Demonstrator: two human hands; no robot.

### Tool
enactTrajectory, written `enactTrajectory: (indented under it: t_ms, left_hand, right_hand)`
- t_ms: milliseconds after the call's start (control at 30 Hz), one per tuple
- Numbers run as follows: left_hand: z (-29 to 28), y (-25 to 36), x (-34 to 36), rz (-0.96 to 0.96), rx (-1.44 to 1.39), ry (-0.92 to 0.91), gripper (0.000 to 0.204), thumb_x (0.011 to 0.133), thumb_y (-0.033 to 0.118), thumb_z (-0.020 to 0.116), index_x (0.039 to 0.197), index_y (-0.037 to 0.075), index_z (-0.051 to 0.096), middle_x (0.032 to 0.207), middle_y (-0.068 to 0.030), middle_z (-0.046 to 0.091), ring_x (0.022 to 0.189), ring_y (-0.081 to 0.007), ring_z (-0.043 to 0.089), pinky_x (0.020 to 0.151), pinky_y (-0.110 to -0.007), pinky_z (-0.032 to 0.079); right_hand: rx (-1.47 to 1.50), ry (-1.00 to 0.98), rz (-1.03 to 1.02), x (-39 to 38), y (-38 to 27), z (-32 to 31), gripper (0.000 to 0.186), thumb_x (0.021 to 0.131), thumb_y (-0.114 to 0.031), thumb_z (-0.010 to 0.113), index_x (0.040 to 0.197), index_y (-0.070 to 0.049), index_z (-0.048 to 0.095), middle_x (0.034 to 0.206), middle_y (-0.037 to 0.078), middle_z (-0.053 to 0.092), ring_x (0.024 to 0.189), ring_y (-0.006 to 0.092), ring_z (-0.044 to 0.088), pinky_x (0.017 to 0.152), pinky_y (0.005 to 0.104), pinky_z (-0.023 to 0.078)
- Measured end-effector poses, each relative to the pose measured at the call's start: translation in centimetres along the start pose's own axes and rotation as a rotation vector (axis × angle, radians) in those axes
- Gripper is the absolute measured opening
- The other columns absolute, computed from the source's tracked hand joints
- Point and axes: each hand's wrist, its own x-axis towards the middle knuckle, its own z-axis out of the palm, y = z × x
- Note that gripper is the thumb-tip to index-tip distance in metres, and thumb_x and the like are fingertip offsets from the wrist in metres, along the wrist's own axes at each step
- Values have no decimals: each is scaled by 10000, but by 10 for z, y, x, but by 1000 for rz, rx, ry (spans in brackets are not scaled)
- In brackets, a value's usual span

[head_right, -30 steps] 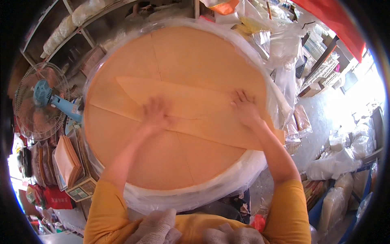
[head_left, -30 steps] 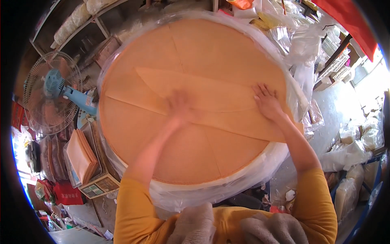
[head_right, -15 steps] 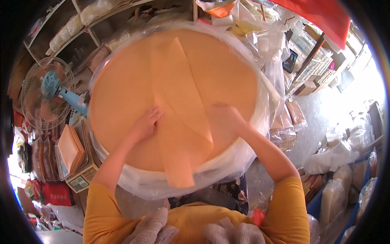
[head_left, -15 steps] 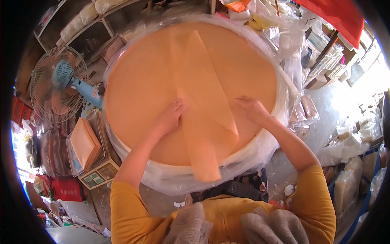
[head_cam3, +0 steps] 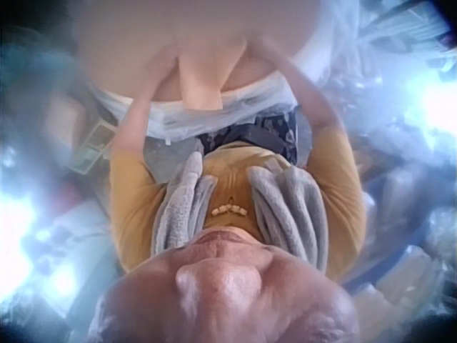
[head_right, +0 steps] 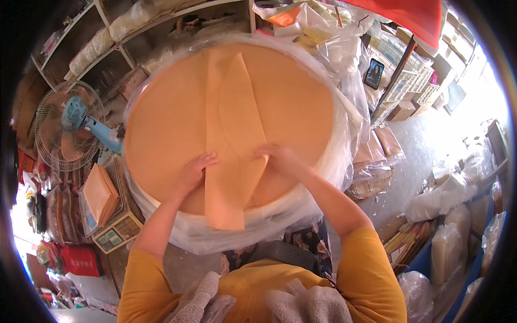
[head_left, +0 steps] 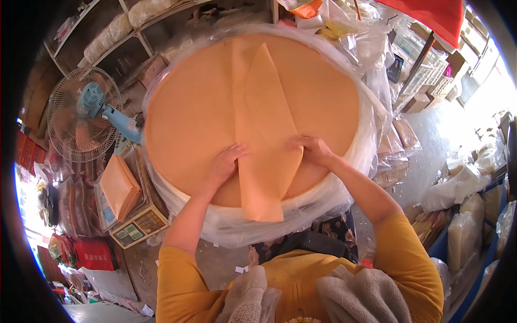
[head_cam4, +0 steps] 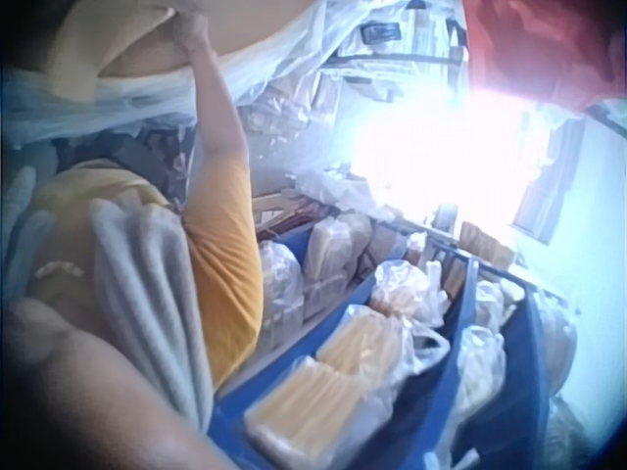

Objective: The person folds circular sheets of thin orange material by hand and places the folded pieces onto a stack on a scale.

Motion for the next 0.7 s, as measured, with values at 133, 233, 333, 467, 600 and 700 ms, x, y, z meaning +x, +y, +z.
enactTrajectory:
  t_ms: [133,233,333,467,600,700]
  left_hand:
    - [-1,59,7,-557,-738,213,455,845,181,651,1263,37,543,836,-96,650,765,-168,599,719,-300,478]
    - [2,81,11,-746,-608,235,510,845,188,658,1286,-13,500,711,-82,623,656,-149,566,635,-291,463]
    - [1,84,16,-784,-586,192,575,836,193,667,1324,-25,455,698,-90,625,650,-160,571,635,-300,462]
    - [5,80,17,-773,-541,185,587,837,176,692,1337,-11,448,654,-29,601,615,-86,516,592,-256,433]
    - [4,84,15,-822,-530,185,587,838,165,687,1348,2,445,640,-31,591,611,-92,518,598,-262,436]
    - [4,86,8,-781,-406,175,569,817,169,671,1317,-12,468,868,-122,666,719,-211,625,707,-336,487]
  right_hand:
    - [133,37,707,-12,-20,-7,290,842,-135,662,1098,-3,627,791,39,661,740,151,623,654,300,501]
    - [143,-27,746,-27,-23,-10,244,864,-161,659,1030,17,636,713,14,620,621,106,558,575,271,461]
    - [351,255,962,-25,-43,-10,267,866,-245,661,950,7,645,714,21,625,652,112,577,596,281,464]
    - [110,324,962,-8,-48,3,363,847,-367,630,915,-12,652,793,109,647,762,225,617,673,362,481]
    - [-52,290,1004,3,-59,3,374,860,-389,602,801,-21,634,728,148,636,686,290,616,652,378,482]
    - [-38,182,1031,0,-56,5,353,877,-356,571,786,-19,623,755,195,629,737,355,613,677,422,481]
